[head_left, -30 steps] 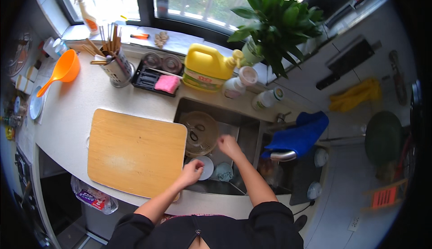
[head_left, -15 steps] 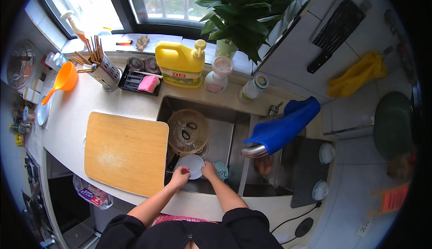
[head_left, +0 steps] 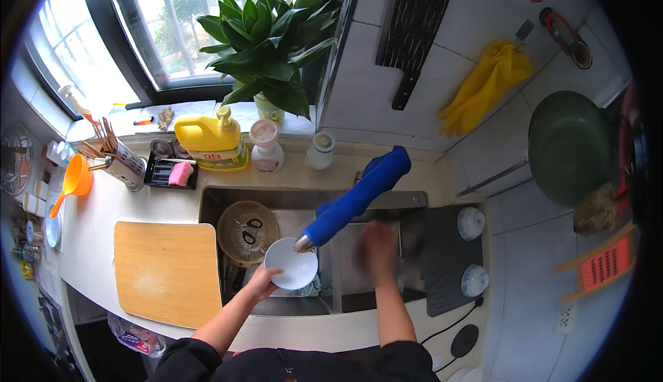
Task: The person washes a white bowl, a pair of scissors, a knife, and a wooden cutting board in a kitchen sink using a blue cloth. They then wash a plastic strainer and a light blue cloth, wringing them out. Finally, the person wipes the countertop with the light blue cloth and washes a white plate, placing the items in a drying rack.
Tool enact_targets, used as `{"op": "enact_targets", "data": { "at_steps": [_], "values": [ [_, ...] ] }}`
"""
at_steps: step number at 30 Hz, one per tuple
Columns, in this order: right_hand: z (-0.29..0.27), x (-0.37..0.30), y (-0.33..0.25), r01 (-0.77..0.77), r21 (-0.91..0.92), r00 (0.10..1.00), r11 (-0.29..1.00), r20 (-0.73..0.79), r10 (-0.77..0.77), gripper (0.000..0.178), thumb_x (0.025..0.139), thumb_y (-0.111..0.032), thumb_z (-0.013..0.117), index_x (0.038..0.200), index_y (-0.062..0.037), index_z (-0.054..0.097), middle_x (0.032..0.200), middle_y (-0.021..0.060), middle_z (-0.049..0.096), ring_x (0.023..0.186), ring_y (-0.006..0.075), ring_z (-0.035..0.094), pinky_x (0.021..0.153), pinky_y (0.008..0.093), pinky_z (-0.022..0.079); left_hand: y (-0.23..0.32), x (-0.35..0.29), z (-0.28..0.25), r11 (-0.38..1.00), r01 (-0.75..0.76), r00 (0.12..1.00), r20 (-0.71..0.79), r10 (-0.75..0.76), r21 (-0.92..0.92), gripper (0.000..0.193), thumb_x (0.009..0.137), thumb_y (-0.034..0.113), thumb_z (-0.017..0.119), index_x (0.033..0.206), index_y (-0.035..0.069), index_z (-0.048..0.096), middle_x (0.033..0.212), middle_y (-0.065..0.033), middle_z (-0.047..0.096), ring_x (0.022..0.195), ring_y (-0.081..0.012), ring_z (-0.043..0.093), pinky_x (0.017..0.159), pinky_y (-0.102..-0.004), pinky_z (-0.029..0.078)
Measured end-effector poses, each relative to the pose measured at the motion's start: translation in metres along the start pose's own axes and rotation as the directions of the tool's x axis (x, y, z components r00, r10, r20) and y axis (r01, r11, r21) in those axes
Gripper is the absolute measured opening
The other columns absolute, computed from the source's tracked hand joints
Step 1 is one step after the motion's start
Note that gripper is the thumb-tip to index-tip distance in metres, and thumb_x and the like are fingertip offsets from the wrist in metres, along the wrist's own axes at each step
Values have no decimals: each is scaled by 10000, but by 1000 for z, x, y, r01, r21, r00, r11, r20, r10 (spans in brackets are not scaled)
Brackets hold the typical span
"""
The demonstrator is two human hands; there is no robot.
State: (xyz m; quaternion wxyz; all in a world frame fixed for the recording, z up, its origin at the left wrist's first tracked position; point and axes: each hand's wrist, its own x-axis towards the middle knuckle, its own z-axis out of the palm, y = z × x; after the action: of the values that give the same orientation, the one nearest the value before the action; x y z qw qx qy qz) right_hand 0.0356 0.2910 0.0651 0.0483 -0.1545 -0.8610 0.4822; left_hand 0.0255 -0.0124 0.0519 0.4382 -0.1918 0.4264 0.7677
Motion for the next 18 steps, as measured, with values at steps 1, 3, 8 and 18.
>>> {"op": "enact_targets", "data": {
  "at_steps": [1,3,8,18],
  "values": [
    [-9,30,23,18,338,986,941,-164,40,116,848,-99,520,944,-51,566,854,77,579,769,182,564,665,299,448,6,6,8,999,-37,999,15,37,-12,478,818,68,492,1264,65,320,1148,-131,473,1032,-279,520,837,-421,478],
    [-26,88,45,129,342,948,931,-319,-14,227,839,-90,531,1060,-47,557,961,112,585,881,232,569,764,343,455,12,21,13,1000,-15,996,89,16,-13,473,871,252,420,1294,82,295,1209,-129,443,1075,-275,499,865,-439,455],
    [-18,170,78,524,-172,811,834,-199,-551,159,864,-163,528,968,-48,563,876,104,578,836,245,544,776,351,426,33,31,39,999,-27,993,116,29,-25,621,887,548,305,1329,111,285,1272,-102,433,1115,-263,484,922,-474,401],
    [-23,206,149,395,31,915,918,72,-396,245,907,-184,427,1093,-40,494,1066,110,540,988,208,501,886,332,373,33,36,39,998,-7,996,90,13,-66,635,871,577,311,1342,156,251,1286,-84,428,1108,-237,487,915,-445,400]
  ]
}}
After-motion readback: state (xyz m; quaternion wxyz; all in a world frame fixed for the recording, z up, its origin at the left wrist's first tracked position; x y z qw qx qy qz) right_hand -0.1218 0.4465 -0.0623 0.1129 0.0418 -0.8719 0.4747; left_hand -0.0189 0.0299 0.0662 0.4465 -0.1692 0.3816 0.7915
